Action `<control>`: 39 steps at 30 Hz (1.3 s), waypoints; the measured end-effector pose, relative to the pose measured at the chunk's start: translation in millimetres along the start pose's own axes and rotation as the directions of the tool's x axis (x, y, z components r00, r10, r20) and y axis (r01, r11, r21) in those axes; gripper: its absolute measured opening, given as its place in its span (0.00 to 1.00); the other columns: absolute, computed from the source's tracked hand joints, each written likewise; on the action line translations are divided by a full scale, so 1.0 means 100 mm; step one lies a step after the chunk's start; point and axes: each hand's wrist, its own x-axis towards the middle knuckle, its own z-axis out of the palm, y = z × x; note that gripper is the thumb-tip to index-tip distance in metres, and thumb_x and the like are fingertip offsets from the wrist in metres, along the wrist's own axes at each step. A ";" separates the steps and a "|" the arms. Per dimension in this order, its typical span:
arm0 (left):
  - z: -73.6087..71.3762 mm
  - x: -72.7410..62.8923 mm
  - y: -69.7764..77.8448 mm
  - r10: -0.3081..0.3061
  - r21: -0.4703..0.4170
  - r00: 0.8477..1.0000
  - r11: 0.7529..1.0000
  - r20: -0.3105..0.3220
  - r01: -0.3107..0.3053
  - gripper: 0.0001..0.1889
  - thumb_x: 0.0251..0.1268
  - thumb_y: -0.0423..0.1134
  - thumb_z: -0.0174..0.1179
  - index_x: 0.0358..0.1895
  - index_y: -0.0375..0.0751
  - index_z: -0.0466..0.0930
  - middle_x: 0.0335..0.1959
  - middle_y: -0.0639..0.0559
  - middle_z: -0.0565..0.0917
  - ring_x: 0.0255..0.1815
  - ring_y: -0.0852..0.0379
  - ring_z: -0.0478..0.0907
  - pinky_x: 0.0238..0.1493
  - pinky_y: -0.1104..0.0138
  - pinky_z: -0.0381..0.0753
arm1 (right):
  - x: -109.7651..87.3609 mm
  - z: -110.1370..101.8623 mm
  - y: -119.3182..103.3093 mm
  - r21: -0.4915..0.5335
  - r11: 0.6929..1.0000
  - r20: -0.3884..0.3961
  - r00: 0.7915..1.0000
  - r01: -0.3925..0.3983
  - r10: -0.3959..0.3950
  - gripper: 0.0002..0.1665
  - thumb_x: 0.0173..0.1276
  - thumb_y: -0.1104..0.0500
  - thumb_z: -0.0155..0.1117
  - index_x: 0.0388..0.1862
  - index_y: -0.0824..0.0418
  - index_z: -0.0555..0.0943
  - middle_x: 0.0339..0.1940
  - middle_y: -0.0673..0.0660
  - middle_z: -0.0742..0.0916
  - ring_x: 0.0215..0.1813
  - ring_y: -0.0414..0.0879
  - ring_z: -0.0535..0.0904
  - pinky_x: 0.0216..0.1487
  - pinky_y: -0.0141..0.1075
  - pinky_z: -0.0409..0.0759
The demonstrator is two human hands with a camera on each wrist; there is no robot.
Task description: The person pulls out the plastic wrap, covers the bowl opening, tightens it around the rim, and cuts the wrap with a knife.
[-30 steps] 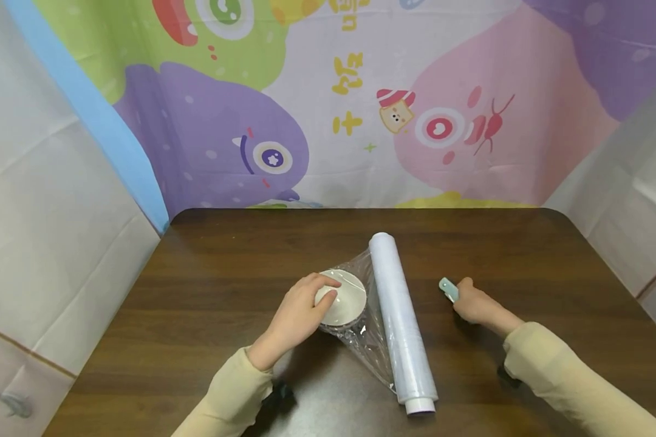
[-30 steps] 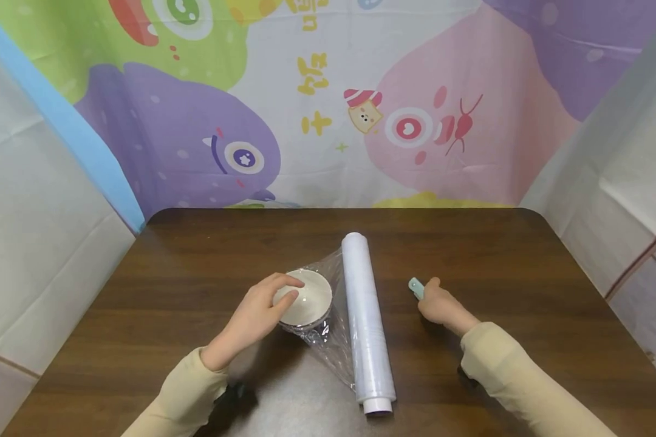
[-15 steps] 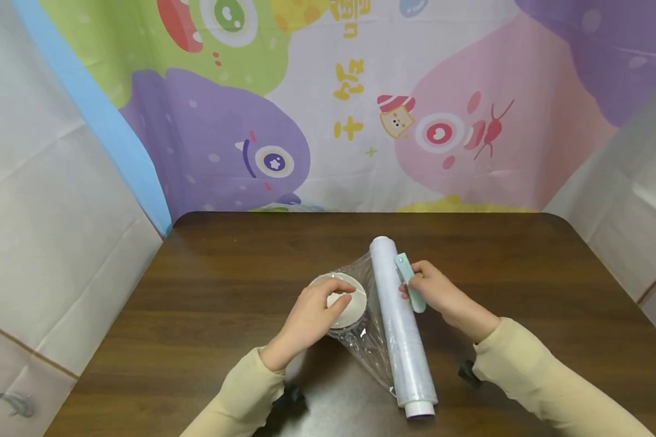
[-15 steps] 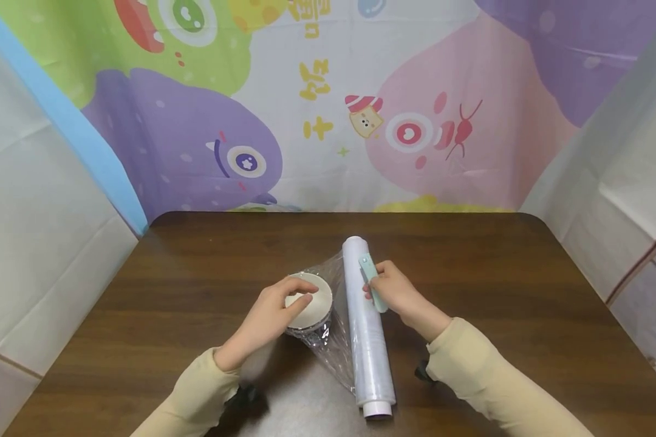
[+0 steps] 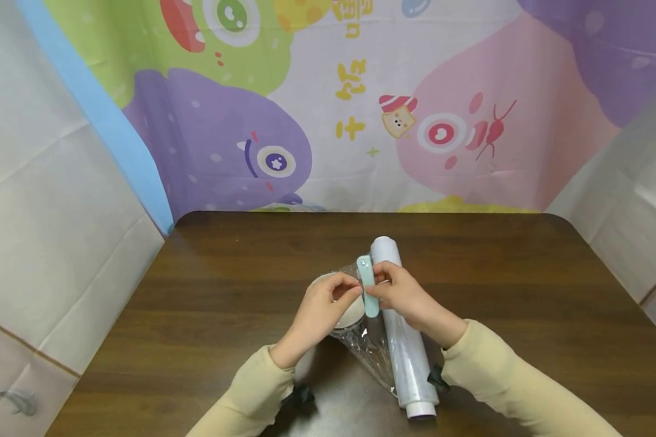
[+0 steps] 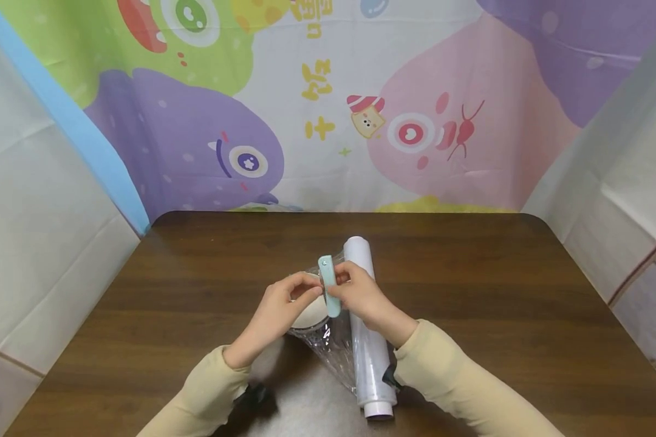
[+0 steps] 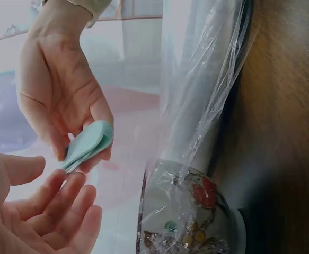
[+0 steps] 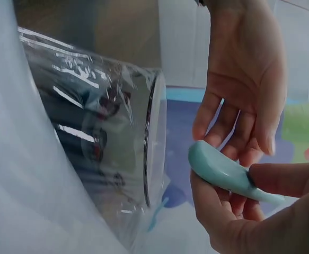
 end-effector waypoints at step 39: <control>-0.16 0.05 -0.13 0.274 0.299 0.961 0.921 -0.047 -0.248 0.05 0.85 0.39 0.64 0.45 0.53 0.78 0.34 0.61 0.80 0.35 0.62 0.77 0.39 0.70 0.77 | 0.27 -0.22 0.80 -0.425 0.801 0.080 0.898 0.423 -0.432 0.17 0.88 0.58 0.61 0.70 0.56 0.83 0.43 0.57 0.95 0.43 0.46 0.92 0.40 0.37 0.84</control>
